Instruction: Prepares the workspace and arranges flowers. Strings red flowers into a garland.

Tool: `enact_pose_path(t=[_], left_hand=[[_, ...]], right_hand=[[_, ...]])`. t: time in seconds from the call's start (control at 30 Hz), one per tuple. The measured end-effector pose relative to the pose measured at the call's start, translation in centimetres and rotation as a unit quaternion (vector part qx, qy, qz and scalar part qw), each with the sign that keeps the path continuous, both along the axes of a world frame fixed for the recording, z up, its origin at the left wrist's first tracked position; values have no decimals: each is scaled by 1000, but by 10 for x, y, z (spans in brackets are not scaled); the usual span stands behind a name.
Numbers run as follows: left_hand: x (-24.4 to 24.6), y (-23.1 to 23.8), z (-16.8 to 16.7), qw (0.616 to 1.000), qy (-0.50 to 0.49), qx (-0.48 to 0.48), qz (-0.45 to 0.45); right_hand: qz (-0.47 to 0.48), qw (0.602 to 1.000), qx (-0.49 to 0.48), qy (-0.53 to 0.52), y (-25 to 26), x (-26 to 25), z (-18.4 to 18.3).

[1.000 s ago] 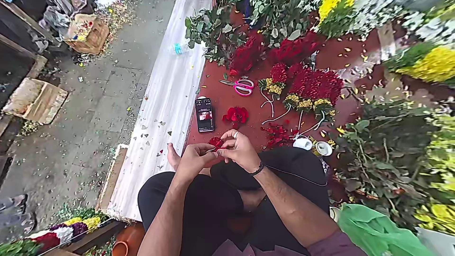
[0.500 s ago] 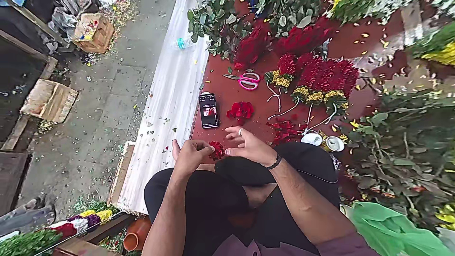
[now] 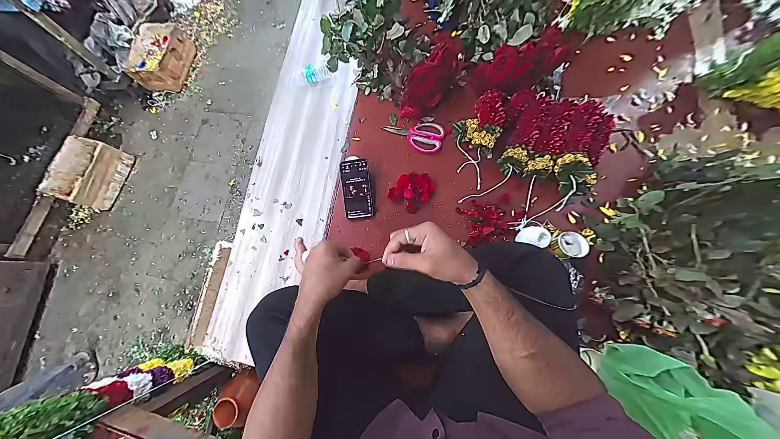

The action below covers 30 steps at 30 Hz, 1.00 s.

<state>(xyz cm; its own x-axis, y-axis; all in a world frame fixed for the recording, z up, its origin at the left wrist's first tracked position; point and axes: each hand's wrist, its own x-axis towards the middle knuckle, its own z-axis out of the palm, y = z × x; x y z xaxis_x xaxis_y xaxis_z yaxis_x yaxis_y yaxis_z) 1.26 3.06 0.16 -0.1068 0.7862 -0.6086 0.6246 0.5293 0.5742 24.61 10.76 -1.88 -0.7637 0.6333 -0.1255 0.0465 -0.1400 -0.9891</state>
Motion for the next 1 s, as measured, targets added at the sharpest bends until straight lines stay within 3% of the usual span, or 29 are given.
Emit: enact_pose_path(t=[0.1, 0.17, 0.2, 0.3, 0.43, 0.6, 0.77, 0.83, 0.9, 1.0], left_hand=[[6, 4, 18, 955, -225, 13, -191], [14, 8, 20, 914, -369, 85, -145], [17, 11, 20, 914, -373, 131, -85], [16, 15, 8, 948, -220, 222, 55], [6, 8, -6, 978, -65, 182, 84], [0, 4, -2, 996, -51, 78, -5], [0, 5, -1, 997, -72, -19, -28], [-1, 4, 1, 996, -85, -37, -22], [-1, 5, 0, 996, -69, -48, -15], [1, 6, -5, 997, -40, -61, -22]], right_hand=[[-11, 999, -30, 36, 7, 0, -21], [18, 993, -107, 37, 1, 0, -36], [15, 988, -148, 45, -5, 0, -38], [59, 983, -167, 52, -12, -8, -31], [55, 991, -78, 90, -1, -4, -18], [-64, 991, -111, 26, 14, 20, -19], [40, 994, -103, -17, 17, 29, -8], [61, 989, -102, -83, 23, 32, -10], [54, 972, -45, -224, 43, 30, -25], [-27, 903, 66, -423, 86, 8, -71]])
